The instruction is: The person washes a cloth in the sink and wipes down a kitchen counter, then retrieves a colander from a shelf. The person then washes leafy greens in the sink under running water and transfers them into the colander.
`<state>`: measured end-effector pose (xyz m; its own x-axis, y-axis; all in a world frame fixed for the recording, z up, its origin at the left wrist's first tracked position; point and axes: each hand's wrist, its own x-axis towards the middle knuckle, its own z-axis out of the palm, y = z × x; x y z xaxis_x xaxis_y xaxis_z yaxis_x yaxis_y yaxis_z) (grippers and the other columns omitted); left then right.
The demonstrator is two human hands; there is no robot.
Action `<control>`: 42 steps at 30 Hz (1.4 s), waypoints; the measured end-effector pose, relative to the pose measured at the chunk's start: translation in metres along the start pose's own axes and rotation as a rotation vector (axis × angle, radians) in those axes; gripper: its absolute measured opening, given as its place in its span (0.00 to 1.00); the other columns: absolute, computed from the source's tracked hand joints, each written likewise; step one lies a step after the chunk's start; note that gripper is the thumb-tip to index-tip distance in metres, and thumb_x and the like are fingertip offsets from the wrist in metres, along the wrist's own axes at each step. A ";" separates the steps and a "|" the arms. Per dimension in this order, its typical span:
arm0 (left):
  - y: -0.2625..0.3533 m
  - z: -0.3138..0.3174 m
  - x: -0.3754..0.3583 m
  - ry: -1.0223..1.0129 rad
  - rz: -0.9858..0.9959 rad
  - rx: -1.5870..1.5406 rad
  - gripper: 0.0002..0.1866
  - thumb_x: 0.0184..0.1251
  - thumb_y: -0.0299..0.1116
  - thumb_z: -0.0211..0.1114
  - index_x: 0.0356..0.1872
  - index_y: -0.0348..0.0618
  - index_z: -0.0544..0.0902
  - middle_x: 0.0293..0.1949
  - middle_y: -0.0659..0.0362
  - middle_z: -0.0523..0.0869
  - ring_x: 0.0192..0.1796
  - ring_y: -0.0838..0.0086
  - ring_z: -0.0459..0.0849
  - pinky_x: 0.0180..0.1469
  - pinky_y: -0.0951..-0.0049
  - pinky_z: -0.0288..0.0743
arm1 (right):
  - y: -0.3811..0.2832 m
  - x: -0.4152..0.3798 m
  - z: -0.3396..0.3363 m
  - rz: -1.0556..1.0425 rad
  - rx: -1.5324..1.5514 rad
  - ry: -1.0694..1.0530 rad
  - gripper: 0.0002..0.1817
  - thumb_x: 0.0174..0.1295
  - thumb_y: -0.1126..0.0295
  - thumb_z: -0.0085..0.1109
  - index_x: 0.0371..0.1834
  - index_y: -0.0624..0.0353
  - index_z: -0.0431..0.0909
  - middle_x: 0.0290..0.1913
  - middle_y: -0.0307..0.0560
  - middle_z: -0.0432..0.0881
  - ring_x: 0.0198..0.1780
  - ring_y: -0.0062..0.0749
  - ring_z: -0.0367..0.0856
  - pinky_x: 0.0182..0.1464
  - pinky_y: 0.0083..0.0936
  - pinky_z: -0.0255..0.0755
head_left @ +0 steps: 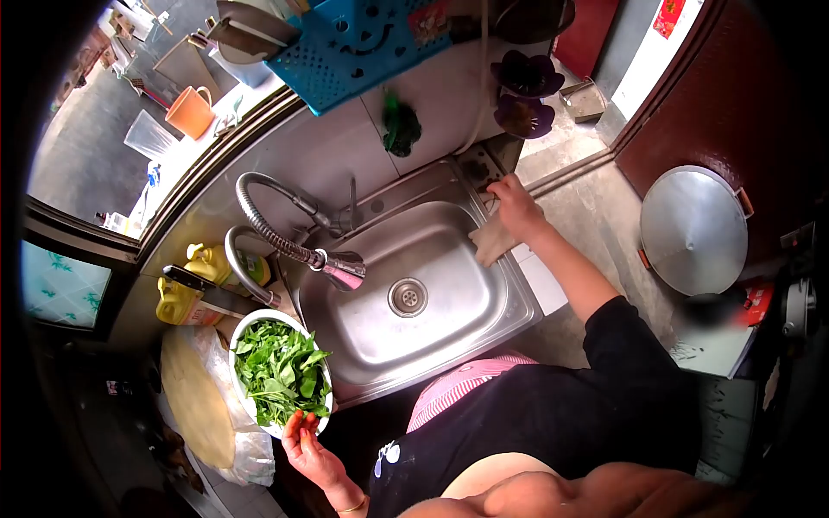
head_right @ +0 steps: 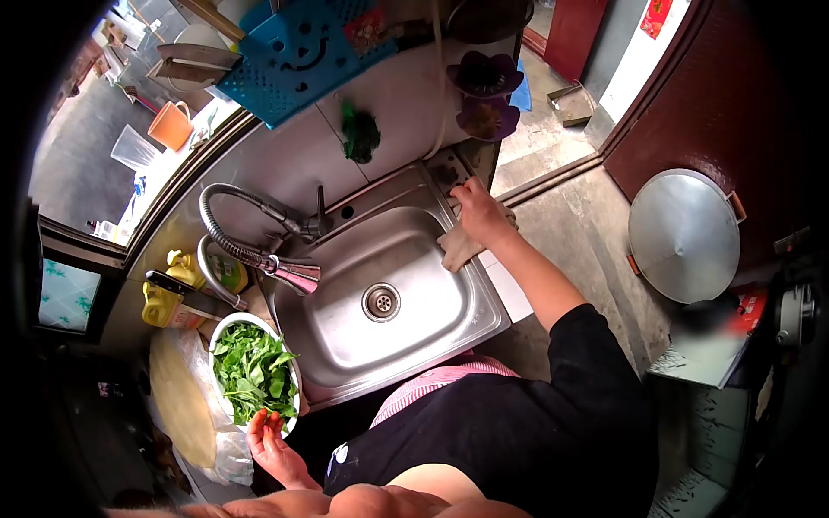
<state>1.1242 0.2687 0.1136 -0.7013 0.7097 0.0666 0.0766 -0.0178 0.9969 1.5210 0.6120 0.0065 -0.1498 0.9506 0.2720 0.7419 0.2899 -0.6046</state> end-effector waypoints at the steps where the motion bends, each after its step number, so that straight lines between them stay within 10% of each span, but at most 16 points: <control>1: 0.001 0.001 -0.001 -0.001 0.003 -0.007 0.13 0.70 0.24 0.51 0.52 0.33 0.74 0.48 0.52 0.80 0.44 0.70 0.81 0.51 0.71 0.76 | 0.001 -0.001 -0.001 -0.055 -0.111 0.018 0.18 0.52 0.83 0.49 0.48 0.59 0.77 0.54 0.57 0.71 0.51 0.55 0.74 0.52 0.38 0.72; 11: 0.003 0.006 -0.011 0.010 0.007 -0.057 0.12 0.69 0.23 0.51 0.51 0.33 0.75 0.48 0.52 0.81 0.45 0.69 0.82 0.50 0.71 0.76 | -0.078 0.085 -0.142 -0.350 -0.307 0.515 0.16 0.51 0.83 0.54 0.44 0.58 0.77 0.43 0.57 0.76 0.46 0.53 0.76 0.50 0.39 0.73; 23: 0.003 0.025 -0.029 -0.060 -0.024 -0.075 0.13 0.68 0.21 0.51 0.51 0.31 0.75 0.48 0.50 0.81 0.45 0.66 0.82 0.52 0.68 0.75 | -0.005 0.191 -0.148 -0.284 -0.516 0.129 0.20 0.62 0.50 0.52 0.35 0.55 0.85 0.37 0.57 0.83 0.38 0.56 0.81 0.44 0.44 0.76; 27: 0.001 0.030 -0.032 -0.088 -0.053 -0.080 0.12 0.68 0.20 0.51 0.50 0.32 0.76 0.47 0.50 0.81 0.45 0.65 0.83 0.53 0.67 0.76 | -0.037 0.177 -0.160 -0.238 -0.405 0.053 0.08 0.60 0.69 0.57 0.38 0.59 0.81 0.35 0.57 0.83 0.40 0.49 0.82 0.43 0.37 0.76; 30: -0.001 0.038 -0.030 -0.130 -0.103 -0.058 0.12 0.68 0.20 0.51 0.50 0.32 0.76 0.47 0.50 0.81 0.45 0.65 0.83 0.53 0.67 0.75 | -0.085 0.136 -0.176 -0.201 -0.361 0.339 0.23 0.48 0.51 0.67 0.29 0.63 0.78 0.31 0.56 0.80 0.37 0.49 0.79 0.40 0.38 0.72; 32: -0.001 0.050 -0.026 -0.214 -0.176 -0.012 0.12 0.68 0.20 0.52 0.51 0.31 0.76 0.48 0.51 0.81 0.47 0.67 0.82 0.54 0.70 0.75 | -0.046 0.138 -0.180 -0.486 -0.358 0.541 0.10 0.61 0.73 0.56 0.45 0.57 0.79 0.40 0.57 0.82 0.44 0.47 0.82 0.46 0.32 0.75; 35: -0.014 0.070 -0.011 -0.491 -0.313 0.024 0.15 0.67 0.21 0.53 0.54 0.32 0.73 0.52 0.52 0.79 0.51 0.70 0.80 0.55 0.73 0.73 | -0.111 0.063 -0.157 -0.225 0.356 0.064 0.10 0.66 0.79 0.48 0.47 0.63 0.76 0.42 0.36 0.78 0.46 0.17 0.74 0.50 0.15 0.68; 37: -0.040 0.086 0.001 -0.695 -0.382 0.003 0.19 0.66 0.21 0.54 0.58 0.33 0.71 0.55 0.52 0.77 0.53 0.70 0.79 0.54 0.74 0.73 | -0.119 0.029 -0.118 -0.072 0.674 -0.232 0.11 0.63 0.79 0.50 0.45 0.56 0.78 0.35 0.28 0.76 0.34 0.10 0.69 0.35 0.09 0.63; 42: -0.087 0.138 0.025 -0.918 -0.541 -0.223 0.28 0.69 0.29 0.47 0.70 0.35 0.54 0.61 0.47 0.70 0.54 0.65 0.79 0.54 0.69 0.73 | -0.120 -0.056 0.026 0.473 1.186 -0.900 0.10 0.61 0.77 0.51 0.44 0.60 0.77 0.33 0.36 0.80 0.30 0.15 0.76 0.31 0.13 0.69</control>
<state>1.1983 0.3852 0.0229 0.2004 0.9161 -0.3473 -0.2786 0.3931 0.8763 1.4237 0.5271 0.0442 -0.7092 0.6029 -0.3654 -0.0219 -0.5369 -0.8433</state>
